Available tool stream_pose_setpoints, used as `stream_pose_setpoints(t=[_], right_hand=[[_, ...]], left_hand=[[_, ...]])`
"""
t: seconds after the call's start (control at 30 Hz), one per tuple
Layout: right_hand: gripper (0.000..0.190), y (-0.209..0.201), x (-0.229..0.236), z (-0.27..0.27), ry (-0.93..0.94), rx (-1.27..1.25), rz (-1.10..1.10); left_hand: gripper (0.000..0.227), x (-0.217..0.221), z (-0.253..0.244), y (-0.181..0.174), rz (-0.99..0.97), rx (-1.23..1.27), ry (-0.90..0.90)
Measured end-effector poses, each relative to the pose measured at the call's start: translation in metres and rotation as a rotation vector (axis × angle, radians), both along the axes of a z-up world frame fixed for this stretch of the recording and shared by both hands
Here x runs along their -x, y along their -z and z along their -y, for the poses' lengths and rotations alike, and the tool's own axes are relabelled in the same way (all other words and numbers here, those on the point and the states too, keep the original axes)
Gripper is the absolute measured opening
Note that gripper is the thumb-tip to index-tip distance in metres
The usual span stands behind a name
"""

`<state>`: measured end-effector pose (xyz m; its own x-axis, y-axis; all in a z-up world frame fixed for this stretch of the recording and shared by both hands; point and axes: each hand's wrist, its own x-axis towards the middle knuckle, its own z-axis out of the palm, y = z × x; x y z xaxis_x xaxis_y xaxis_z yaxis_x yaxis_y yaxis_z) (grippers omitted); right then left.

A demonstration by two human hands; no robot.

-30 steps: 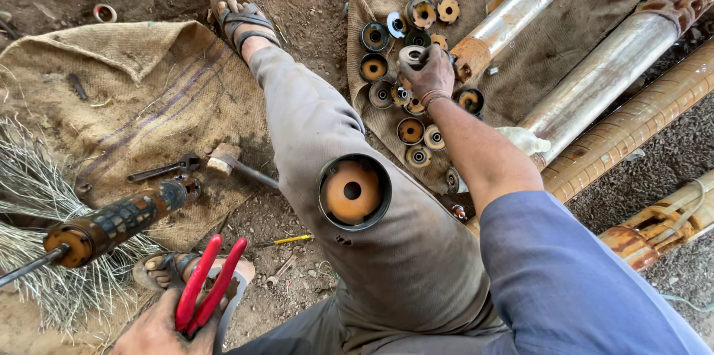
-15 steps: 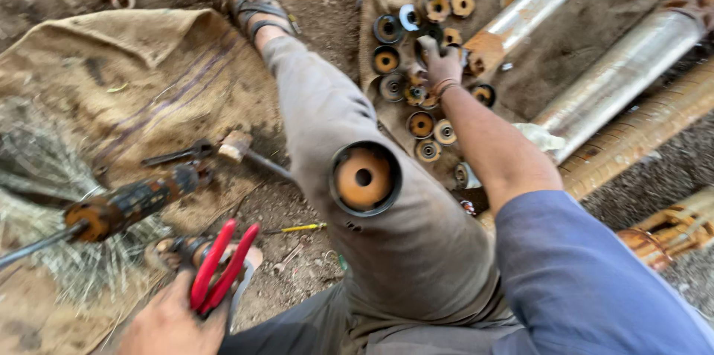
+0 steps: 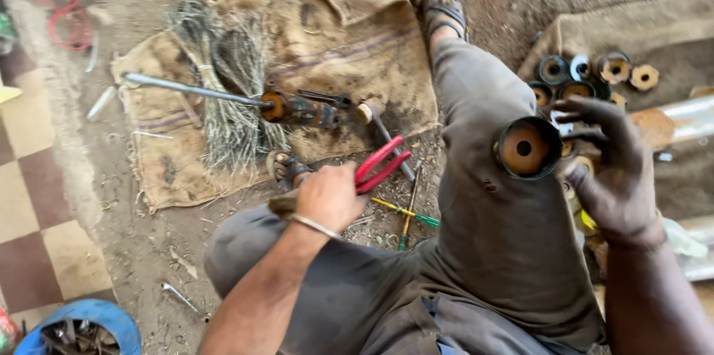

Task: The person sits on the ground and uses a screwdriver and pliers to disassemble a cylindrical mechanical part. They remove a small component, inspect several similar parts on a nearby sack, and then reassemble the original part.

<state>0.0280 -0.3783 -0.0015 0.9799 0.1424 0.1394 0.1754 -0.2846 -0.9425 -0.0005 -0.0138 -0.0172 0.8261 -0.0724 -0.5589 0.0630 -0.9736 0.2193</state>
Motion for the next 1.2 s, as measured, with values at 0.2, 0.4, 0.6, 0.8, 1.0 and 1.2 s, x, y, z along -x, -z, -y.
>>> stream_pose_setpoints(t=[0.2, 0.4, 0.6, 0.8, 1.0, 1.2], right_hand=[[0.087, -0.053, 0.002, -0.045, -0.116, 0.546, 0.204], [0.093, -0.023, 0.012, -0.037, -0.041, 0.571, 0.170], [0.072, 0.044, -0.008, -0.009, 0.218, -0.051, 0.020], [0.065, 0.051, -0.012, 0.028, 0.697, 0.470, 0.190], [0.033, -0.015, 0.033, -0.049, 0.063, 0.163, 0.124], [0.081, -0.015, 0.040, -0.151, -0.478, 0.852, 0.229]], left_hand=[[0.030, 0.010, 0.007, 0.017, -0.058, -0.017, 0.087], [0.029, 0.011, -0.003, 0.020, -0.062, -0.029, 0.057], [0.031, 0.009, -0.015, 0.014, -0.078, -0.083, -0.009], [0.022, 0.006, -0.016, 0.031, 0.009, -0.045, 0.098], [0.017, 0.013, 0.003, 0.040, 0.219, 0.109, 0.351], [0.016, 0.019, 0.021, 0.037, 0.514, 0.039, 0.631]])
